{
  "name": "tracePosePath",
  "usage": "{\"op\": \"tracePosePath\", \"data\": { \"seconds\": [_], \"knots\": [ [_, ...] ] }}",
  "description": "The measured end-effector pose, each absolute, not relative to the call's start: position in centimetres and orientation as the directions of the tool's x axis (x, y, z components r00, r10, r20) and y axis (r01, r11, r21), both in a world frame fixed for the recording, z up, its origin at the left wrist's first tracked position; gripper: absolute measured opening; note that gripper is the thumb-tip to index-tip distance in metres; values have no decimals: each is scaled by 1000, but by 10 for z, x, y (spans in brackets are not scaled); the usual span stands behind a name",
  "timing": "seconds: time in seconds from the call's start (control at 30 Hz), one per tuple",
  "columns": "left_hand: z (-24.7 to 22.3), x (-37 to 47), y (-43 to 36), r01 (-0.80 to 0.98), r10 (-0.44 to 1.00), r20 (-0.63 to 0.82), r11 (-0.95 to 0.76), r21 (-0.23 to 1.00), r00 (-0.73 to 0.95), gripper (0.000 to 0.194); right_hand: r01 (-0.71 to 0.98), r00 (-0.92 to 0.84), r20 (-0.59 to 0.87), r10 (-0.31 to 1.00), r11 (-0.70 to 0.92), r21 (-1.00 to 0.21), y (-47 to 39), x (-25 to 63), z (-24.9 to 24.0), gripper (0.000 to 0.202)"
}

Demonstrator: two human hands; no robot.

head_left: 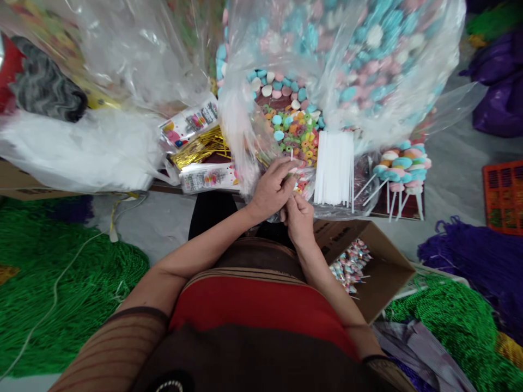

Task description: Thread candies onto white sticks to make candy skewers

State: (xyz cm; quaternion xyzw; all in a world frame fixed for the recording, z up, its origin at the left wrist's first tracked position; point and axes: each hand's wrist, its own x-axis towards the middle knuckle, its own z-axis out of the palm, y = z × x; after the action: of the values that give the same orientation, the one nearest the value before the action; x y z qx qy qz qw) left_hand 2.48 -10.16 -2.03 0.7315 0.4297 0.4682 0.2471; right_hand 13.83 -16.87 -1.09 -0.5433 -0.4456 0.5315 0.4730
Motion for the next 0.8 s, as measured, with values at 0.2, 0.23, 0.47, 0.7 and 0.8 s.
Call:
{"op": "tracePosePath", "data": {
  "seconds": [0.2,0.23,0.47,0.7,0.8],
  "knots": [
    [-19,26,-102,415,871,453,-489,767,189,33,-24,44,-172,984,-171,-985,-168,138,-8,53],
    [-19,26,-102,419,874,448,-485,768,191,33,-21,45,-174,984,-173,-985,-168,138,-8,53],
    [-16,26,-102,413,883,425,-469,781,198,30,-22,43,-166,985,-165,-986,-169,138,-8,53],
    [-19,29,-103,392,869,467,-491,778,160,34,-27,38,-159,987,-158,-987,-168,138,-9,53],
    [-21,28,-103,377,870,464,-492,785,168,36,-9,39,-161,986,-161,-987,-169,138,-9,53]
  ]
}}
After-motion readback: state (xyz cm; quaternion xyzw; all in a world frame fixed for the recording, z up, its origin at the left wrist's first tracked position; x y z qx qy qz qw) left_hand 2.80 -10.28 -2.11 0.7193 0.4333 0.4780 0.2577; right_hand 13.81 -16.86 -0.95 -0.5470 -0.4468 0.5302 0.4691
